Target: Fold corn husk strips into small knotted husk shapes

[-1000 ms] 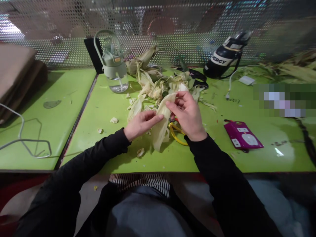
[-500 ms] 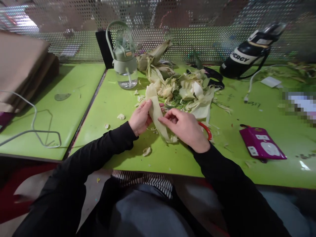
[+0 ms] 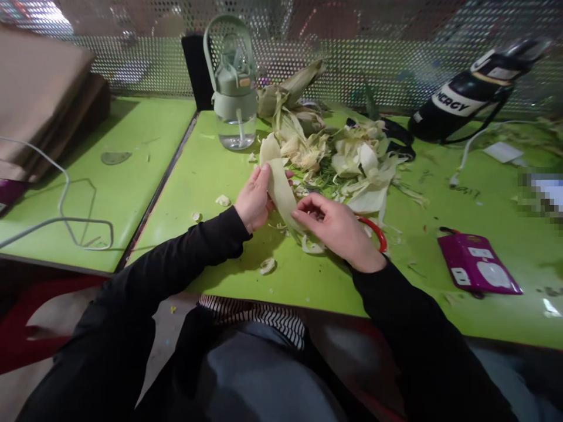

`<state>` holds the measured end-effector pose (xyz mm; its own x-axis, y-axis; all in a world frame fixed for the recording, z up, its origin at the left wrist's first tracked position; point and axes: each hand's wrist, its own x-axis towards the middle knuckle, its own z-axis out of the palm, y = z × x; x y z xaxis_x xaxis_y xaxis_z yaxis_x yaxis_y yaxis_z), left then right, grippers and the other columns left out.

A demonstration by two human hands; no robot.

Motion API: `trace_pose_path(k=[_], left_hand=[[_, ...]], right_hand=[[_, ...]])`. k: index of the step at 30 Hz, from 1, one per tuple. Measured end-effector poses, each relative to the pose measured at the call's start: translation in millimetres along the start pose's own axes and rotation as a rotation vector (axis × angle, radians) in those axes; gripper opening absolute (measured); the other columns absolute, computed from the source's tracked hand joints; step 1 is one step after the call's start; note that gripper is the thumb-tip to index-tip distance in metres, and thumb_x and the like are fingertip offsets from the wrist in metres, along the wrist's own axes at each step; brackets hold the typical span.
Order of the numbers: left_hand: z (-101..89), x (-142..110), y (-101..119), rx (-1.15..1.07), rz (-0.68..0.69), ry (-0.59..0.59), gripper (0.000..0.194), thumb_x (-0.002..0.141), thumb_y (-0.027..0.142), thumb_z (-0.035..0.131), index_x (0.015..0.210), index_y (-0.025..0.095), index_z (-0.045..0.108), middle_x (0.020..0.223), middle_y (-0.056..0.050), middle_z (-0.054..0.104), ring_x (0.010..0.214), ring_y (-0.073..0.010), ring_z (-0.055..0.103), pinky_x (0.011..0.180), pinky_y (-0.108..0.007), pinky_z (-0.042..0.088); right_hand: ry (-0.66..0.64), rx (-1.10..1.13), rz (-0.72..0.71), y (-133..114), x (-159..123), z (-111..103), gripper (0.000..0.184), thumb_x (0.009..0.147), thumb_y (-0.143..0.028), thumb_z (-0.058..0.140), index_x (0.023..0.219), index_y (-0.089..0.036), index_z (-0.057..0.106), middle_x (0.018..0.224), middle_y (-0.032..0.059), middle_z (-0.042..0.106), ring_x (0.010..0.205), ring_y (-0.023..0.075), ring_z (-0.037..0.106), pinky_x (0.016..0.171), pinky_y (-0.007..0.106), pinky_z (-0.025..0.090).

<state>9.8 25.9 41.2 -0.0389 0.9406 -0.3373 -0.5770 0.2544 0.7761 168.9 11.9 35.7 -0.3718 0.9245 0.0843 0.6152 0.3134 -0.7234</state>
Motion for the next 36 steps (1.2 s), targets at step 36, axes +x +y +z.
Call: trace_pose_path(k=[36], left_hand=[[-1.3, -2.4, 8.6, -0.118, -0.046, -0.026, 0.030, 0.106, 0.031, 0.035, 0.125, 0.017, 0.052, 0.093, -0.006, 0.071, 0.091, -0.0152, 0.073, 0.092, -0.035, 0.059]], right_hand=[[-0.329, 0.381, 0.209, 2.9, -2.6, 8.2, 0.028, 0.083, -0.041, 0.067, 0.094, -0.016, 0.066, 0.066, -0.0041, 0.054, 0.058, 0.0097, 0.048, 0.059, 0.027, 0.035]])
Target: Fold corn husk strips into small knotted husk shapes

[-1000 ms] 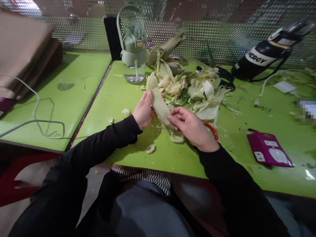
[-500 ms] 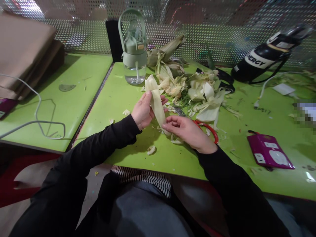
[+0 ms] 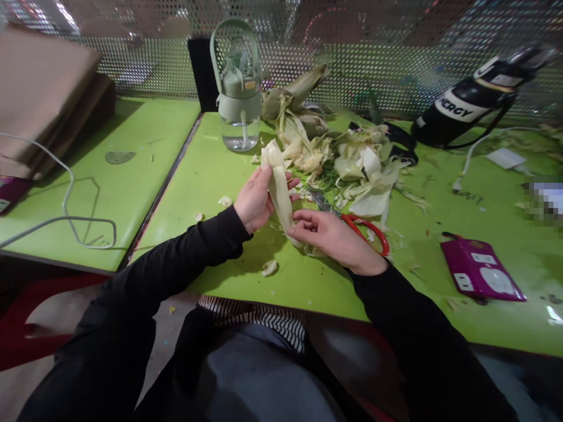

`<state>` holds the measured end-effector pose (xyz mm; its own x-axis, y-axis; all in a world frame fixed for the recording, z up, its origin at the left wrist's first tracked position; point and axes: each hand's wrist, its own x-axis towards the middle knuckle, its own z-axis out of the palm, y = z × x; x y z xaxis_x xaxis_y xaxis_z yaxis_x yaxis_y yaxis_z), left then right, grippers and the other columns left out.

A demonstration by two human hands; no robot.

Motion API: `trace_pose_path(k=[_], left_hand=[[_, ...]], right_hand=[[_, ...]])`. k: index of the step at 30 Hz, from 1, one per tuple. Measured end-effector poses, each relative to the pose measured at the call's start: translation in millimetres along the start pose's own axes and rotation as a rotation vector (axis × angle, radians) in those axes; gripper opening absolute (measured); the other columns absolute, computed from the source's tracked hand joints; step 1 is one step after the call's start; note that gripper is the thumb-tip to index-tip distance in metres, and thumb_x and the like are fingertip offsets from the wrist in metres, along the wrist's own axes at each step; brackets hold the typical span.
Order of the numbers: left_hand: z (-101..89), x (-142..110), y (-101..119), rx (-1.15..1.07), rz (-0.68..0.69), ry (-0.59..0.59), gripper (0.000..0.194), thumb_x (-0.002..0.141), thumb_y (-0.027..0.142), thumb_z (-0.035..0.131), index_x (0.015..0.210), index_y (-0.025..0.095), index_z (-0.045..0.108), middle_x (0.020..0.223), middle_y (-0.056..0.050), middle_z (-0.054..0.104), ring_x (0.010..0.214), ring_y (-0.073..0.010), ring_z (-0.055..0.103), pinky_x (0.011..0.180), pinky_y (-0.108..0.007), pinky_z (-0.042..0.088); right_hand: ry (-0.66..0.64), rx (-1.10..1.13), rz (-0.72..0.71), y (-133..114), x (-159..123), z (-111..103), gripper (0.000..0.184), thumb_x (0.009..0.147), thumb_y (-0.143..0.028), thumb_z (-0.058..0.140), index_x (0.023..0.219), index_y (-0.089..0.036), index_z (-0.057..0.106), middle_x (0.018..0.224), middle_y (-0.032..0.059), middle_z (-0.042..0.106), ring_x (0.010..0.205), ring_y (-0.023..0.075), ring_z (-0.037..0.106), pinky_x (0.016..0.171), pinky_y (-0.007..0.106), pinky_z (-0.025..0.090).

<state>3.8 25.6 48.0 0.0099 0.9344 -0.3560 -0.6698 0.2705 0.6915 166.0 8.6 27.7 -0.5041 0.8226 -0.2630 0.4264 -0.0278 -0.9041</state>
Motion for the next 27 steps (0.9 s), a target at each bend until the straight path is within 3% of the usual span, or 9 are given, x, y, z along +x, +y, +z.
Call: trace_pose_path(k=[7, 16, 27], left_hand=[[0.3, -1.9, 2.5, 0.033, 0.004, -0.015, 0.026, 0.105, 0.030, 0.039, 0.121, 0.017, 0.054, 0.099, -0.007, 0.072, 0.098, -0.0177, 0.072, 0.097, -0.041, 0.057], [-4.4, 3.0, 0.4, 0.024, 0.013, -0.028, 0.026, 0.104, 0.029, 0.040, 0.121, 0.018, 0.055, 0.106, -0.008, 0.073, 0.104, -0.0184, 0.072, 0.097, -0.039, 0.058], [-4.4, 2.2, 2.0, 0.018, 0.021, -0.039, 0.023, 0.104, 0.027, 0.040, 0.115, 0.017, 0.058, 0.089, -0.004, 0.070, 0.094, -0.0157, 0.072, 0.096, -0.039, 0.058]], right_hand=[[0.009, 0.012, -0.007, 0.7, 0.1, 1.0, 0.029, 0.082, -0.041, 0.068, 0.096, -0.016, 0.066, 0.064, -0.0048, 0.053, 0.056, 0.0094, 0.047, 0.057, 0.027, 0.035], [-0.002, 0.019, 0.007, -0.4, 0.1, 1.8, 0.030, 0.080, -0.041, 0.071, 0.096, -0.016, 0.065, 0.064, -0.0047, 0.055, 0.057, 0.0094, 0.048, 0.056, 0.026, 0.037], [-0.021, 0.009, 0.023, -6.1, -2.9, 2.8, 0.022, 0.082, -0.034, 0.068, 0.094, -0.017, 0.062, 0.064, -0.0057, 0.053, 0.057, 0.0092, 0.047, 0.056, 0.026, 0.035]])
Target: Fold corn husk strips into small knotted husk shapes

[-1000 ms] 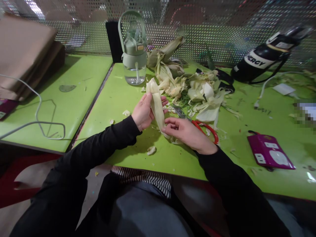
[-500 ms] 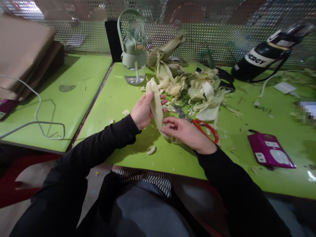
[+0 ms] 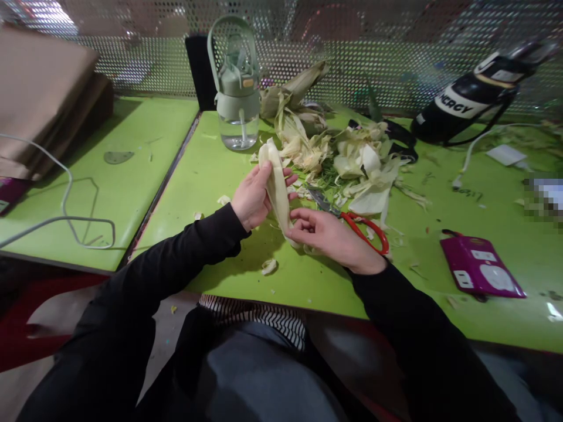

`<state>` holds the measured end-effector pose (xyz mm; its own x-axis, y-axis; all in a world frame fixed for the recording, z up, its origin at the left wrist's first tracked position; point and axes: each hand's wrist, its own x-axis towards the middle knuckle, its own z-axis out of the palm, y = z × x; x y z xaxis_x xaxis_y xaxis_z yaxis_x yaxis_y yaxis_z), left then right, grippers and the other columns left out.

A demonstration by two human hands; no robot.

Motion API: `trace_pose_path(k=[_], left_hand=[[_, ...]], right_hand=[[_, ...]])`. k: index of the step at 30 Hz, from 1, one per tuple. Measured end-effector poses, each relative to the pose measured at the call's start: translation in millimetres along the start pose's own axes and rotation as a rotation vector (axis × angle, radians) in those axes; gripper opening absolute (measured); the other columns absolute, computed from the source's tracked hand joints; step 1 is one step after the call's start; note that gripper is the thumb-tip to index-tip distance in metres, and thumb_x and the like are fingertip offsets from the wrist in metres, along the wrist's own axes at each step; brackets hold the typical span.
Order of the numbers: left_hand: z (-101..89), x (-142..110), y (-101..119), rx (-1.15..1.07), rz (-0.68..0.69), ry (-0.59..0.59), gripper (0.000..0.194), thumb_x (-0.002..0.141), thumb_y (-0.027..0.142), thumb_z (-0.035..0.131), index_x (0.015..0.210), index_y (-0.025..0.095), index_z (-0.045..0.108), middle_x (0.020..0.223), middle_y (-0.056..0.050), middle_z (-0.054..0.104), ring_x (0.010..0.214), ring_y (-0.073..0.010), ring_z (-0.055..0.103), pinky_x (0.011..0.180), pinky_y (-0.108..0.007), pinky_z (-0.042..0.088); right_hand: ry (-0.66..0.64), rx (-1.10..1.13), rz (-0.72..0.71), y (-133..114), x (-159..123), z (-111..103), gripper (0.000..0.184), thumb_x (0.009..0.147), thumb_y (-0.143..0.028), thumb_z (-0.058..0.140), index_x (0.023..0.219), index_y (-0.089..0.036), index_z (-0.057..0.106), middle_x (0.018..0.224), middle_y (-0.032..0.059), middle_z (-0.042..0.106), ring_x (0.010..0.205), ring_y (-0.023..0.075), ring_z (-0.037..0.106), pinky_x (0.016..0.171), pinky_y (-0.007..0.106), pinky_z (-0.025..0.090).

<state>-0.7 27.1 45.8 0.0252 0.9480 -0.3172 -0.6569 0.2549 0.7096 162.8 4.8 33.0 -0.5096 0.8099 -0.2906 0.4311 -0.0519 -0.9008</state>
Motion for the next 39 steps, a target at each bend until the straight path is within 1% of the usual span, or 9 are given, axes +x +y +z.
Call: trace_pose_path(k=[9, 15, 19, 22, 25, 27, 32, 36, 39], left_hand=[[-1.4, 1.4, -0.2, 0.028, 0.004, 0.001, 0.026, 0.104, 0.029, 0.040, 0.121, 0.019, 0.057, 0.102, -0.006, 0.070, 0.111, -0.0196, 0.069, 0.100, -0.043, 0.056], [0.7, -2.4, 3.1, 0.036, 0.008, -0.010, 0.028, 0.104, 0.030, 0.039, 0.121, 0.019, 0.059, 0.105, -0.008, 0.070, 0.115, -0.0211, 0.067, 0.102, -0.042, 0.056], [2.7, -3.7, 3.0, 0.030, 0.024, -0.006, 0.027, 0.104, 0.028, 0.039, 0.117, 0.017, 0.060, 0.100, -0.008, 0.071, 0.115, -0.0215, 0.067, 0.102, -0.042, 0.056], [3.7, -4.5, 0.7, 0.032, 0.034, -0.010, 0.027, 0.104, 0.027, 0.038, 0.117, 0.017, 0.059, 0.100, -0.008, 0.072, 0.115, -0.0213, 0.068, 0.101, -0.041, 0.056], [4.0, -5.2, -1.6, 0.039, 0.024, -0.020, 0.029, 0.105, 0.030, 0.037, 0.120, 0.018, 0.059, 0.106, -0.009, 0.073, 0.113, -0.0215, 0.069, 0.099, -0.041, 0.057], [3.5, -5.2, -2.4, 0.045, 0.016, -0.027, 0.030, 0.105, 0.031, 0.036, 0.121, 0.019, 0.058, 0.107, -0.009, 0.073, 0.113, -0.0212, 0.069, 0.099, -0.041, 0.057], [0.2, -1.7, -0.7, 0.044, 0.025, -0.044, 0.030, 0.105, 0.033, 0.038, 0.126, 0.022, 0.057, 0.105, -0.007, 0.074, 0.113, -0.0206, 0.069, 0.098, -0.040, 0.057], [-1.2, 0.9, 1.6, 0.045, 0.032, -0.056, 0.035, 0.105, 0.036, 0.034, 0.127, 0.020, 0.057, 0.107, -0.008, 0.074, 0.110, -0.0205, 0.069, 0.093, -0.037, 0.059], [-1.5, -1.7, -2.1, 0.123, -0.026, -0.127, 0.040, 0.105, 0.038, 0.033, 0.122, 0.016, 0.062, 0.106, -0.011, 0.074, 0.100, -0.0197, 0.071, 0.081, -0.030, 0.060]], right_hand=[[-0.044, -0.045, 0.003, -2.4, -1.7, 0.6, 0.018, 0.083, -0.031, 0.066, 0.095, -0.018, 0.062, 0.063, -0.0066, 0.052, 0.055, 0.0083, 0.045, 0.054, 0.025, 0.034], [-0.061, -0.039, -0.007, 2.1, 0.2, 0.1, 0.040, 0.082, -0.039, 0.069, 0.114, -0.018, 0.057, 0.067, -0.0046, 0.057, 0.060, 0.0126, 0.052, 0.058, 0.027, 0.039], [0.154, -0.231, -0.073, 0.1, 3.1, 0.0, 0.061, 0.080, -0.056, 0.070, 0.126, -0.019, 0.055, 0.097, 0.0073, 0.066, 0.078, 0.0200, 0.058, 0.066, 0.032, 0.043], [0.261, -0.360, -0.199, 0.9, 6.7, 2.3, 0.052, 0.084, -0.064, 0.062, 0.112, -0.020, 0.063, 0.114, 0.0119, 0.064, 0.097, 0.0259, 0.057, 0.078, 0.036, 0.043], [0.196, -0.386, -0.165, 4.7, 9.1, 6.5, 0.048, 0.085, -0.066, 0.058, 0.089, -0.019, 0.065, 0.090, 0.0078, 0.065, 0.083, 0.0229, 0.056, 0.072, 0.034, 0.041], [0.126, -0.270, -0.097, 6.8, 9.1, 8.7, 0.048, 0.087, -0.066, 0.055, 0.084, -0.019, 0.063, 0.077, 0.0038, 0.062, 0.069, 0.0179, 0.053, 0.063, 0.031, 0.039], [0.035, 0.051, -0.041, 4.6, 5.0, 8.8, 0.046, 0.089, -0.064, 0.055, 0.085, -0.020, 0.063, 0.079, 0.0030, 0.068, 0.064, 0.0134, 0.056, 0.058, 0.027, 0.041], [0.051, 0.052, -0.027, 1.8, 3.1, 8.2, 0.040, 0.086, -0.058, 0.063, 0.077, -0.019, 0.062, 0.070, 0.0000, 0.063, 0.058, 0.0107, 0.050, 0.055, 0.025, 0.036], [0.148, 0.083, -0.050, 3.4, 4.6, 8.0, 0.038, 0.087, -0.056, 0.063, 0.075, -0.019, 0.061, 0.068, -0.0012, 0.060, 0.055, 0.0095, 0.044, 0.053, 0.026, 0.033]])
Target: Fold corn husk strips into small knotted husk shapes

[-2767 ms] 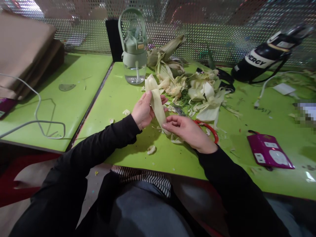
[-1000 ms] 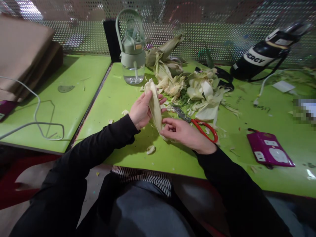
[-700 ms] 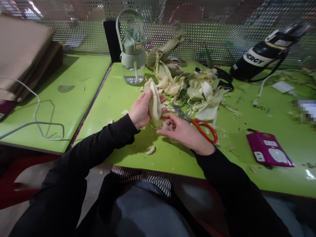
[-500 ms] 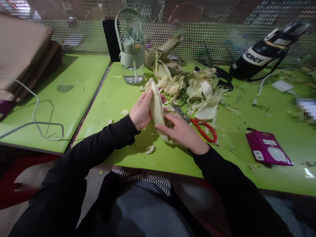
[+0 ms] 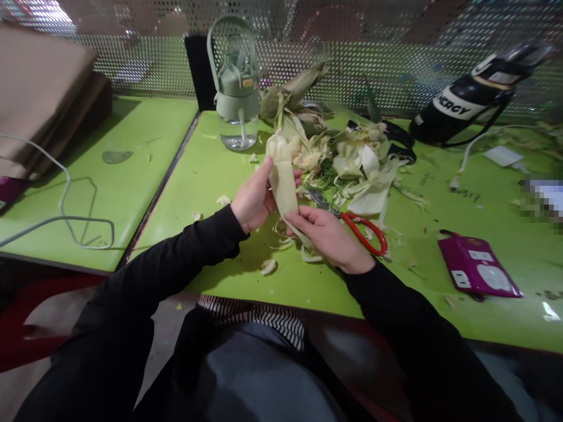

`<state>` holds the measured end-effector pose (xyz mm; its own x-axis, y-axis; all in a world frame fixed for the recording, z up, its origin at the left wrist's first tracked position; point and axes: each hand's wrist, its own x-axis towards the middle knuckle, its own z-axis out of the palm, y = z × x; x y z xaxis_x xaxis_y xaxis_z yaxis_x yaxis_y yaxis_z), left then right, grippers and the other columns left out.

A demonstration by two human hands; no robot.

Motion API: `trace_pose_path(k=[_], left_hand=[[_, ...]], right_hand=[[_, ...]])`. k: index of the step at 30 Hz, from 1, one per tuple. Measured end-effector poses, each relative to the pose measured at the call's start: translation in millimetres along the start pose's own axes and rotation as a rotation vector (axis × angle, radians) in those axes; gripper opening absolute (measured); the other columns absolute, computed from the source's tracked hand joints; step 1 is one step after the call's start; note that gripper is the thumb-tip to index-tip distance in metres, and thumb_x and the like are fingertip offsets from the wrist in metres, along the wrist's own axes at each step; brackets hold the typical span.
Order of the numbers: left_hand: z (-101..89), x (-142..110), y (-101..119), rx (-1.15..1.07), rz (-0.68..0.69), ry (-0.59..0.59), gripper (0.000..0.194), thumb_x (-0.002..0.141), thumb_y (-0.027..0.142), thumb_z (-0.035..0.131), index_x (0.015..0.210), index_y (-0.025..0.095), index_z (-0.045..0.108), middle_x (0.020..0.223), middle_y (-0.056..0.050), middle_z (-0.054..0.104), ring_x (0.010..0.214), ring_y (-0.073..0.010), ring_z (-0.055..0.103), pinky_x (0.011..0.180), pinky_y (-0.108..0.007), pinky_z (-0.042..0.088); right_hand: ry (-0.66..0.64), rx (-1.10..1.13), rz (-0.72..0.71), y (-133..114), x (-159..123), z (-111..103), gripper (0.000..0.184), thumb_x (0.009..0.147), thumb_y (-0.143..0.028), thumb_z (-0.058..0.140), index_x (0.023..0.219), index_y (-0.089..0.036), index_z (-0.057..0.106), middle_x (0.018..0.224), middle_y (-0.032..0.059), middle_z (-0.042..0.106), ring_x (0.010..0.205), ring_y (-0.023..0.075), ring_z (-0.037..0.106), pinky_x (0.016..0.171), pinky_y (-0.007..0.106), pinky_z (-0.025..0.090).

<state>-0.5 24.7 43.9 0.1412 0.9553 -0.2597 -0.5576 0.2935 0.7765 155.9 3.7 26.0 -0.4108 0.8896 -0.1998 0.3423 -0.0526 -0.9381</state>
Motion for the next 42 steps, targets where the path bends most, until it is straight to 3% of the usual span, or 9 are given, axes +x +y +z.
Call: trace_pose_path(k=[5, 11, 18, 23, 27, 29, 32, 39, 42], left_hand=[[0.9, -7.3, -13.5, 0.202, -0.123, -0.149, 0.027, 0.099, 0.023, 0.049, 0.113, 0.012, 0.069, 0.091, -0.009, 0.074, 0.067, -0.0103, 0.062, 0.062, -0.021, 0.051], [0.0, -5.9, -11.5, 0.169, -0.051, -0.089, 0.031, 0.103, 0.027, 0.039, 0.108, 0.015, 0.067, 0.102, -0.009, 0.074, 0.074, -0.0123, 0.064, 0.052, -0.019, 0.046], [2.9, -7.0, -8.5, 0.151, -0.101, -0.105, 0.027, 0.104, 0.022, 0.038, 0.110, 0.014, 0.062, 0.095, -0.007, 0.073, 0.068, -0.0107, 0.065, 0.059, -0.021, 0.051], [-2.7, -2.4, 4.2, 0.063, 0.026, -0.084, 0.024, 0.103, 0.015, 0.037, 0.095, 0.014, 0.060, 0.077, -0.001, 0.068, 0.074, -0.0089, 0.067, 0.075, -0.022, 0.055], [-5.5, -1.9, 0.9, 0.186, -0.023, -0.163, 0.024, 0.103, 0.015, 0.039, 0.096, 0.012, 0.062, 0.081, -0.003, 0.072, 0.074, -0.0102, 0.067, 0.077, -0.026, 0.054], [-4.2, -4.9, -6.6, 0.295, -0.059, -0.283, 0.023, 0.102, 0.014, 0.043, 0.098, 0.011, 0.065, 0.082, -0.004, 0.073, 0.075, -0.0105, 0.068, 0.078, -0.026, 0.053], [-1.1, -9.6, -16.5, 0.389, -0.107, -0.387, 0.020, 0.101, 0.014, 0.046, 0.100, 0.011, 0.066, 0.080, -0.004, 0.073, 0.072, -0.0094, 0.067, 0.072, -0.023, 0.051], [0.4, -10.2, -23.0, 0.472, -0.277, -0.384, 0.021, 0.101, 0.015, 0.044, 0.094, 0.011, 0.064, 0.079, -0.005, 0.072, 0.073, -0.0096, 0.067, 0.069, -0.022, 0.051], [2.3, -13.5, -18.6, 0.486, -0.161, -0.403, 0.006, 0.094, 0.016, 0.059, 0.098, 0.012, 0.062, 0.090, -0.006, 0.071, 0.082, -0.0110, 0.066, 0.075, -0.023, 0.052]], right_hand=[[0.148, 0.059, -0.064, 5.6, 5.2, -4.0, 0.043, 0.083, -0.061, 0.066, 0.073, -0.019, 0.060, 0.071, -0.0002, 0.061, 0.062, 0.0122, 0.050, 0.060, 0.028, 0.038], [-0.011, 0.018, -0.066, 3.3, 2.8, -6.2, 0.045, 0.085, -0.063, 0.063, 0.078, -0.018, 0.062, 0.073, 0.0003, 0.061, 0.065, 0.0124, 0.049, 0.063, 0.028, 0.037], [0.038, -0.136, -0.105, 5.4, 4.5, -5.5, 0.048, 0.092, -0.061, 0.053, 0.068, -0.019, 0.056, 0.065, -0.0020, 0.053, 0.060, 0.0113, 0.043, 0.061, 0.029, 0.033], [-0.061, -0.267, -0.109, -5.5, 1.0, -21.6, 0.043, 0.088, -0.062, 0.059, 0.079, -0.021, 0.068, 0.074, 0.0010, 0.064, 0.065, 0.0146, 0.053, 0.063, 0.030, 0.039], [0.076, -0.102, -0.105, -11.6, 1.9, -33.6, 0.052, 0.087, -0.072, 0.055, 0.093, -0.023, 0.070, 0.097, 0.0058, 0.070, 0.088, 0.0193, 0.062, 0.074, 0.031, 0.047], [0.089, 0.089, -0.089, -10.1, 5.0, -33.9, 0.056, 0.086, -0.074, 0.052, 0.082, -0.021, 0.067, 0.084, 0.0041, 0.067, 0.078, 0.0164, 0.061, 0.070, 0.030, 0.048], [0.155, 0.263, -0.116, -5.8, 9.7, -30.8, 0.047, 0.076, -0.066, 0.072, 0.072, -0.020, 0.061, 0.067, -0.0025, 0.055, 0.059, 0.0108, 0.050, 0.057, 0.026, 0.043], [0.436, 0.241, -0.308, -2.7, 11.0, -31.4, 0.035, 0.079, -0.047, 0.076, 0.068, -0.021, 0.056, 0.059, -0.0067, 0.045, 0.052, 0.0073, 0.037, 0.048, 0.023, 0.030], [0.477, 0.168, -0.330, -4.4, 6.8, -30.2, 0.029, 0.083, -0.043, 0.073, 0.069, -0.021, 0.059, 0.058, -0.0062, 0.046, 0.050, 0.0080, 0.036, 0.047, 0.024, 0.029]])
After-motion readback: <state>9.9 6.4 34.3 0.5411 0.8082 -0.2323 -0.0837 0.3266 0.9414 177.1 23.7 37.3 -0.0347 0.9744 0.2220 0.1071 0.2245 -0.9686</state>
